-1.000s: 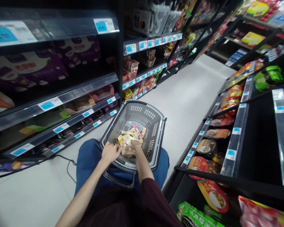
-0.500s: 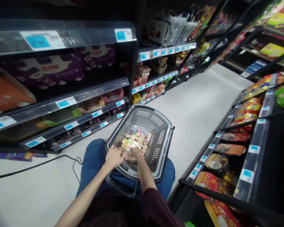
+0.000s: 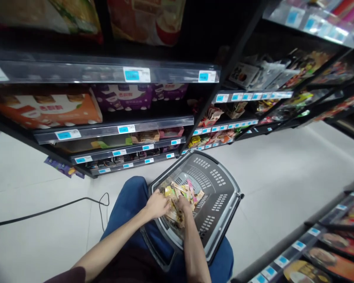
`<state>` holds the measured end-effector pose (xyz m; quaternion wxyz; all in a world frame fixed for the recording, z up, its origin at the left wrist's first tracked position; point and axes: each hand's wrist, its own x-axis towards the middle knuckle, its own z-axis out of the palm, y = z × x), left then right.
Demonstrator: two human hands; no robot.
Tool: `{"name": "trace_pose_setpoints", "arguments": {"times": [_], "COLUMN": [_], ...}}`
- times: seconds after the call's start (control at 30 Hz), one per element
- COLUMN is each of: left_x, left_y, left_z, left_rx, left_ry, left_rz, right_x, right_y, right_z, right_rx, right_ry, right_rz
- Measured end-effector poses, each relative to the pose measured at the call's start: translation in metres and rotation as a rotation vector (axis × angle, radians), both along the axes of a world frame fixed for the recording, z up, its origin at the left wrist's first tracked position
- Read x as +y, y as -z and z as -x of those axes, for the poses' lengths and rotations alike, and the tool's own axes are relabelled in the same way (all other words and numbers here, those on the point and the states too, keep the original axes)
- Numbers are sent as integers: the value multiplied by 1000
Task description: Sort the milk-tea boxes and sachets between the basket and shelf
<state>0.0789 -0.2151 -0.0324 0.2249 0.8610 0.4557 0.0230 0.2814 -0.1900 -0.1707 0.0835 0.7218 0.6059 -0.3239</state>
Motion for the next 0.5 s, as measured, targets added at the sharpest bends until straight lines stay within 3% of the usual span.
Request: {"name": "trace_pose_setpoints", "arguments": {"times": [0.1,0.27,0.37,0.5], "left_x": [12,57,77,85], "left_y": [3,10,15,20], "left_z": [-9,-24,-25,-17], "left_rx": [-57,-284,-446,-584], "left_ry": [-33,-113,-41,66], "left_rz": [67,184,339,543], "right_x": [14,22,16,9], "right_y": [-26,-70,-82,-86], "right_z": [-15,-25,-14,18], "right_rx": [121,449,662,867], "right_ry": [168,450,615,787], "right_rz": [-194,-576,-718,-783]}}
